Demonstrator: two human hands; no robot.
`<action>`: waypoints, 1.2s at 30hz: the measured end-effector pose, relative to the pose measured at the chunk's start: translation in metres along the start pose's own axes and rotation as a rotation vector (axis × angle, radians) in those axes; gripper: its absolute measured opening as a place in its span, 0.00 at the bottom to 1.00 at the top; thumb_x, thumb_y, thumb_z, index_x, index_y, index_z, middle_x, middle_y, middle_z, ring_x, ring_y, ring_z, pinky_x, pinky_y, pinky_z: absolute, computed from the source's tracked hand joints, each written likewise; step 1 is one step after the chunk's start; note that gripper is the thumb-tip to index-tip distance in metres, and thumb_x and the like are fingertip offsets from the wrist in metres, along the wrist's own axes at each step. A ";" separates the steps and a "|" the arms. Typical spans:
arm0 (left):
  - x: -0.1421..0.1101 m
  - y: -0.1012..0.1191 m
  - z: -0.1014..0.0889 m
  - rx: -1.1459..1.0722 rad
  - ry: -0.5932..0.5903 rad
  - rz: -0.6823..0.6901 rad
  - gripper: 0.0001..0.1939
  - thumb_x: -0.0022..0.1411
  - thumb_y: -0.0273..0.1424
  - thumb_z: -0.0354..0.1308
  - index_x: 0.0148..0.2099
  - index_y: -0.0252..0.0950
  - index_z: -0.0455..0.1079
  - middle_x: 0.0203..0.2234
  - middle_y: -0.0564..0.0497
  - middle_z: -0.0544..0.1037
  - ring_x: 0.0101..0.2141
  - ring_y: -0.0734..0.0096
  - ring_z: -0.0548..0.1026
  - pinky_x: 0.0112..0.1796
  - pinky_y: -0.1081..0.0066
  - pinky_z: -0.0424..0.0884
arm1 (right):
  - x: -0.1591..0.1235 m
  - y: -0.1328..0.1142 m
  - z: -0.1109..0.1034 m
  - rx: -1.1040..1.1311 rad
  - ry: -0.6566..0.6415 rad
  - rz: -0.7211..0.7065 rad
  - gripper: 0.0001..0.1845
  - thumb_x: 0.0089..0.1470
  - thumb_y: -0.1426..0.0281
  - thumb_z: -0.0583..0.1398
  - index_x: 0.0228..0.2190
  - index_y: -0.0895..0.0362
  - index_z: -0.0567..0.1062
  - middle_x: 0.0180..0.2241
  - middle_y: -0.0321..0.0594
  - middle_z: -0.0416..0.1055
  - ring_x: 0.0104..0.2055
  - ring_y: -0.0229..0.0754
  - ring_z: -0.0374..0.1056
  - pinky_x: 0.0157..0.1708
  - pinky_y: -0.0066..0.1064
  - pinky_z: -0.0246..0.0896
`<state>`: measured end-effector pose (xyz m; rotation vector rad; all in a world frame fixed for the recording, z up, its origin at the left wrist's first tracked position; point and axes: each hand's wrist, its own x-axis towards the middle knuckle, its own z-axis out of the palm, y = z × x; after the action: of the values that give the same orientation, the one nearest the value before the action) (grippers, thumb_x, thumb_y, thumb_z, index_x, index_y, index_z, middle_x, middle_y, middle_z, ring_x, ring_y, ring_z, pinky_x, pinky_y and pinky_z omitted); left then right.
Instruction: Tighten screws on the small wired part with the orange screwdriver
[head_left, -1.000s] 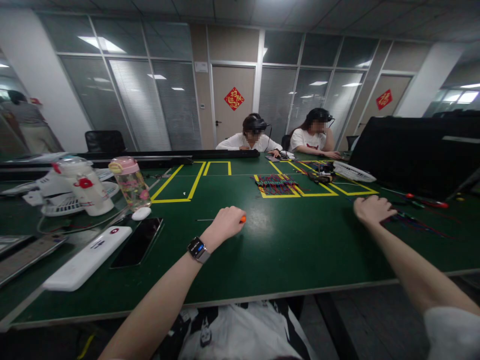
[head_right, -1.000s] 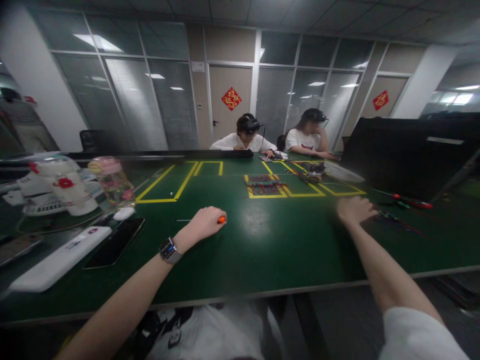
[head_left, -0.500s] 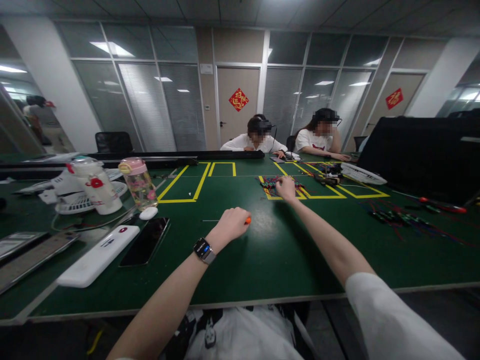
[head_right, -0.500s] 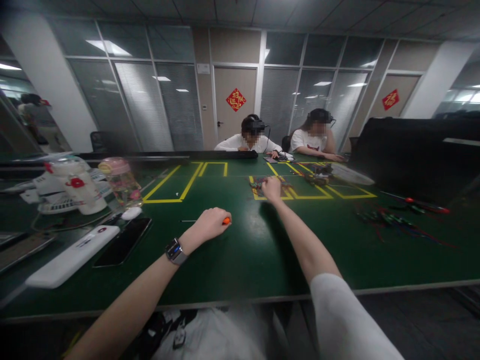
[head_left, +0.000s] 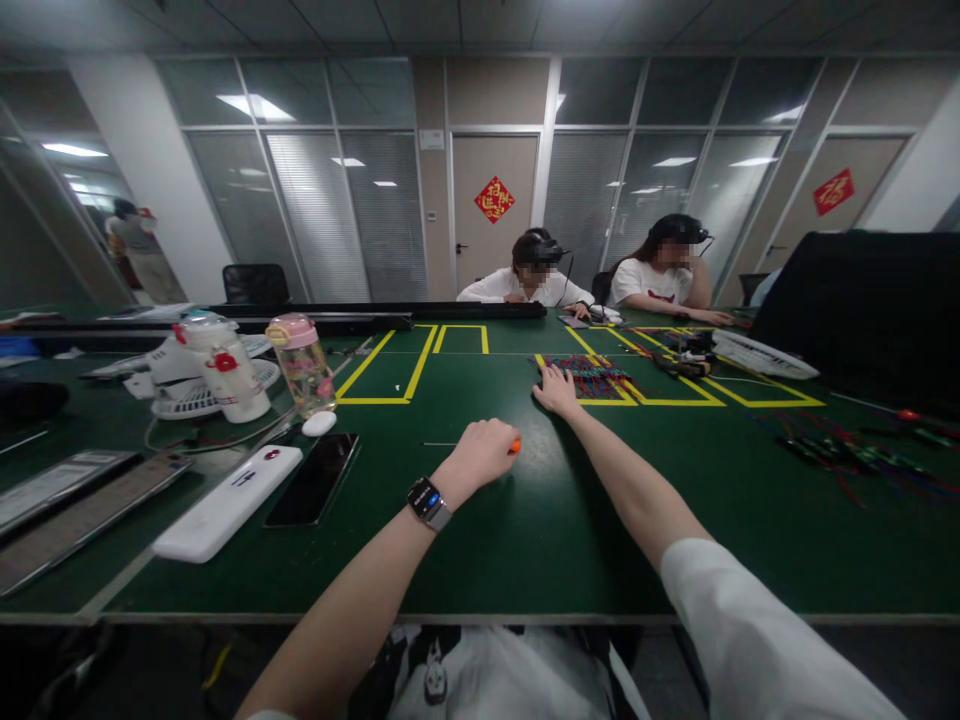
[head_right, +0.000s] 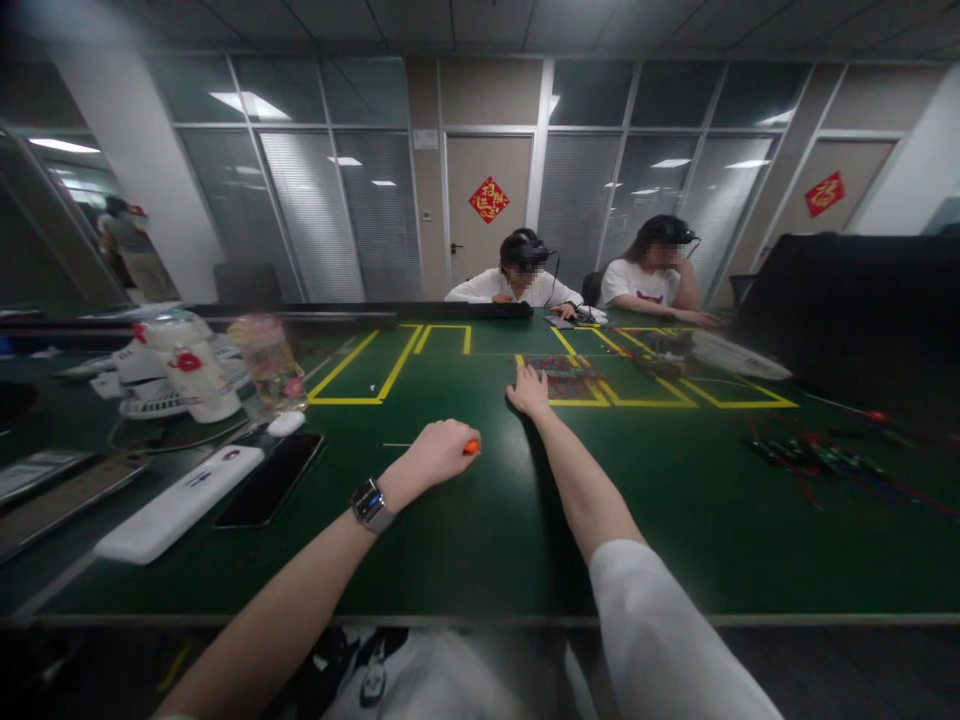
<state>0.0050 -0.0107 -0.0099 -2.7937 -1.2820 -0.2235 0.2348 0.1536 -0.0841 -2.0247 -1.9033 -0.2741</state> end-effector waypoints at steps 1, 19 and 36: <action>0.000 0.000 0.000 -0.003 -0.001 0.004 0.10 0.63 0.32 0.51 0.39 0.37 0.73 0.35 0.44 0.78 0.38 0.62 0.77 0.38 0.68 0.71 | 0.001 0.000 0.000 -0.004 -0.012 0.004 0.32 0.57 0.64 0.49 0.60 0.64 0.56 0.61 0.53 0.59 0.66 0.50 0.45 0.63 0.49 0.33; 0.001 -0.002 0.005 -0.004 0.031 0.044 0.10 0.63 0.31 0.51 0.38 0.37 0.74 0.33 0.44 0.78 0.36 0.61 0.77 0.36 0.68 0.70 | -0.007 -0.005 -0.011 -0.030 0.038 -0.147 0.22 0.57 0.68 0.50 0.51 0.64 0.66 0.52 0.56 0.68 0.58 0.54 0.57 0.62 0.50 0.30; -0.001 0.002 -0.013 -0.213 0.339 -0.083 0.12 0.64 0.34 0.51 0.39 0.37 0.74 0.32 0.46 0.79 0.33 0.63 0.76 0.33 0.69 0.67 | -0.118 -0.052 -0.042 0.640 0.045 -0.482 0.10 0.47 0.78 0.58 0.34 0.59 0.73 0.33 0.41 0.74 0.34 0.41 0.69 0.36 0.30 0.63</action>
<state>0.0049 -0.0144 0.0031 -2.7038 -1.3564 -0.8435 0.1774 0.0310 -0.0828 -1.1357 -2.0785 0.1635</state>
